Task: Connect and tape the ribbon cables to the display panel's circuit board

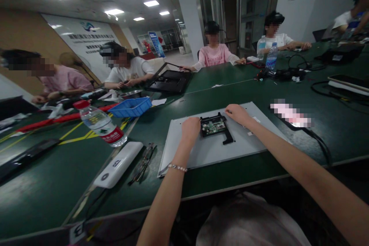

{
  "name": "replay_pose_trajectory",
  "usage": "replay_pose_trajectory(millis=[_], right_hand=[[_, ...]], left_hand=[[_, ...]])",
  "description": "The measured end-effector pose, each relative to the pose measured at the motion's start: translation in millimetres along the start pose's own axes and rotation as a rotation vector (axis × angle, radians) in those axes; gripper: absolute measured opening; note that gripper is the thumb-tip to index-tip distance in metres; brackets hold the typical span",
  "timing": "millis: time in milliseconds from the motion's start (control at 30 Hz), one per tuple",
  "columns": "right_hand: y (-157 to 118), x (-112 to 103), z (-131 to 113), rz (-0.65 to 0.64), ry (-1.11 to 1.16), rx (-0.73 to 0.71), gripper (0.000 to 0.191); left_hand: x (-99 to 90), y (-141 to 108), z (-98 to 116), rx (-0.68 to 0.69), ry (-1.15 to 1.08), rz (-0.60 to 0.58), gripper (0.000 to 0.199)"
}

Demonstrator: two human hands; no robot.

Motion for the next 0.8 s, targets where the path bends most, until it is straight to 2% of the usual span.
replay_pose_trajectory(millis=[233,333,400,633,800], right_hand=[[1,-2,-3,0.099,0.033,-0.002,0.017],[4,-5,-8,0.129,0.054,0.022,0.018],[7,-7,-14,0.104,0.053,0.032,0.019],[25,-1,-43,-0.017,-0.088,-0.057,0.021],[29,11,-43,-0.131,-0.099,-0.142,0.022]], left_hand=[[-1.3,-4,10,0.033,-0.025,-0.026,0.039],[-2.7,-11,15,0.053,-0.084,-0.089,0.046],[-0.6,-19,22,0.059,-0.11,-0.12,0.052],[9.4,-34,39,-0.008,-0.057,-0.042,0.061],[8.2,-33,39,-0.013,-0.047,-0.048,0.062]])
Point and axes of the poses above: each hand's wrist, its own y-axis towards the middle knuckle, its own x-axis out of the palm, z = x × y, the point moved 2 cm from there along y, towards the middle knuckle, and after that the axes turned 8 degrees about -x, right-handed, at the moved point
